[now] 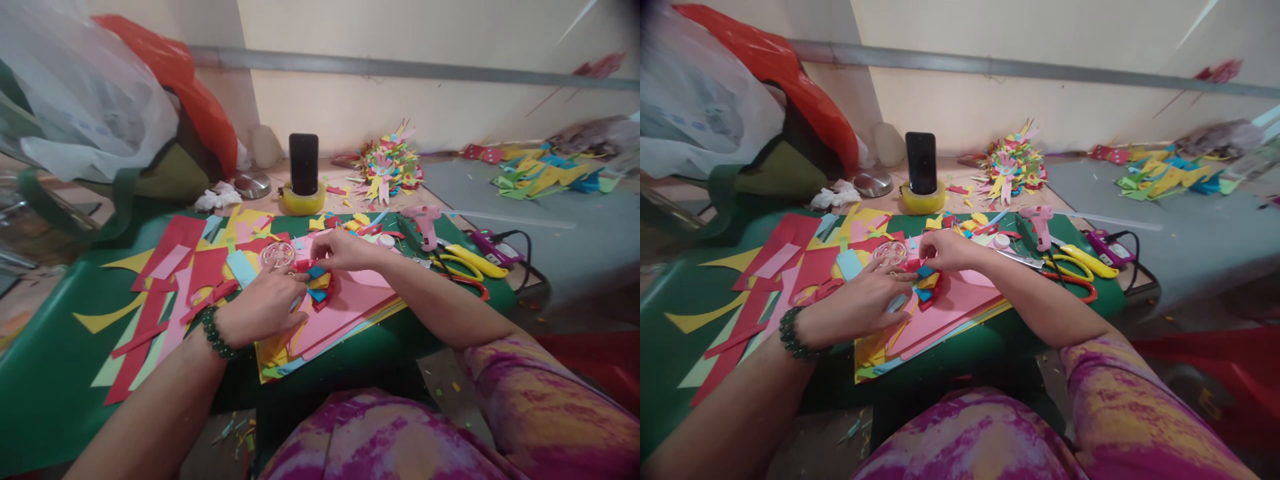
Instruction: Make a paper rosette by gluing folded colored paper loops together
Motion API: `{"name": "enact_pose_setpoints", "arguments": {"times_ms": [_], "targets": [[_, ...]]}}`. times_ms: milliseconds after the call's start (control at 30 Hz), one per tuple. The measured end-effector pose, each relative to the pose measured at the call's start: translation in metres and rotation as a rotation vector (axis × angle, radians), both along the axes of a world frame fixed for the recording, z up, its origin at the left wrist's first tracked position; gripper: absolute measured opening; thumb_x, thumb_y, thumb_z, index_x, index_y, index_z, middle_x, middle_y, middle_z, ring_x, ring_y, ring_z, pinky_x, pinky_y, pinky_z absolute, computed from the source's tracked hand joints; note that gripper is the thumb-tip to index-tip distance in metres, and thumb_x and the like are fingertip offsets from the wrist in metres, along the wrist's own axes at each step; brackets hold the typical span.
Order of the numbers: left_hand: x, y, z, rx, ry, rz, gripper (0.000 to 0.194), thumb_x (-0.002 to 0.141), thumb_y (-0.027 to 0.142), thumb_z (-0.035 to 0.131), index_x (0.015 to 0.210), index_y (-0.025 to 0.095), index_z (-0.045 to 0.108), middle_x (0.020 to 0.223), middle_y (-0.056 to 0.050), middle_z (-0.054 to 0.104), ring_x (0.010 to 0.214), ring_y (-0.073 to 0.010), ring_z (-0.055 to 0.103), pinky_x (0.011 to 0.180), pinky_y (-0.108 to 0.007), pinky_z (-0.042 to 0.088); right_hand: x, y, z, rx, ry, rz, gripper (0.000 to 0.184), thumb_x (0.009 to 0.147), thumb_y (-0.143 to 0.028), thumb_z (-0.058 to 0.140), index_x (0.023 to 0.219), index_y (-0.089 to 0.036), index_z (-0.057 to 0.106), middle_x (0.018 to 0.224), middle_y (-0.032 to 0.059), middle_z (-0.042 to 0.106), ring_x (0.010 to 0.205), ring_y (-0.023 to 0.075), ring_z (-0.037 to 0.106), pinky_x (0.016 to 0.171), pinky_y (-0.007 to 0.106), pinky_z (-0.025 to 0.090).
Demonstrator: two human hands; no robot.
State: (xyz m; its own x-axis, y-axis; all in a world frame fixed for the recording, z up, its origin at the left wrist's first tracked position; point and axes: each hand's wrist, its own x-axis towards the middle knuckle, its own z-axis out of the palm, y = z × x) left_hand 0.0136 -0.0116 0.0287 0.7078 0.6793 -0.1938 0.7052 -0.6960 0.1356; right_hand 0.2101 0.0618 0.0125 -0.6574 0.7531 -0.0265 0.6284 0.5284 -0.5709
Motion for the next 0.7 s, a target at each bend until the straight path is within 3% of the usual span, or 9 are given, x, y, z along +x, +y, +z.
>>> {"name": "enact_pose_setpoints", "arguments": {"times_ms": [167,333,500,700], "targets": [[-0.001,0.002,0.000,0.004,-0.020,-0.007,0.015,0.083,0.031,0.068,0.090,0.018,0.070,0.131,-0.011,0.067,0.123,-0.0335,0.057,0.109,-0.055,0.036,-0.003,0.000,0.008,0.006,-0.092,0.025,0.019,0.074,-0.004,0.062,0.088,-0.013,0.070,0.086,0.0048,0.070,0.075,0.0133,0.060,0.064,0.022,0.043],[0.000,0.004,0.002,-0.018,-0.021,-0.022,0.014,0.083,0.030,0.068,0.089,0.018,0.068,0.115,-0.010,0.072,0.116,-0.0324,0.059,0.103,-0.051,0.041,-0.003,0.003,0.009,-0.010,-0.117,0.020,0.022,0.078,-0.007,0.062,0.097,-0.013,0.069,0.092,0.0062,0.072,0.079,0.0152,0.064,0.065,0.023,0.044],[0.000,0.005,0.002,-0.020,-0.015,-0.013,0.013,0.082,0.030,0.068,0.088,0.018,0.066,0.114,-0.009,0.071,0.114,-0.0309,0.059,0.103,-0.048,0.041,0.004,0.002,0.008,0.000,-0.058,0.072,0.024,0.080,-0.016,0.069,0.104,-0.013,0.070,0.100,0.0073,0.073,0.079,0.0142,0.065,0.069,0.024,0.046],[0.000,0.006,0.002,-0.020,-0.010,-0.028,0.013,0.084,0.031,0.066,0.086,0.017,0.065,0.106,-0.008,0.071,0.111,-0.0306,0.060,0.099,-0.047,0.043,0.006,-0.003,0.011,0.043,-0.126,0.146,0.037,0.073,-0.005,0.066,0.108,-0.016,0.072,0.097,0.0040,0.075,0.077,0.0137,0.064,0.069,0.024,0.044]]}}
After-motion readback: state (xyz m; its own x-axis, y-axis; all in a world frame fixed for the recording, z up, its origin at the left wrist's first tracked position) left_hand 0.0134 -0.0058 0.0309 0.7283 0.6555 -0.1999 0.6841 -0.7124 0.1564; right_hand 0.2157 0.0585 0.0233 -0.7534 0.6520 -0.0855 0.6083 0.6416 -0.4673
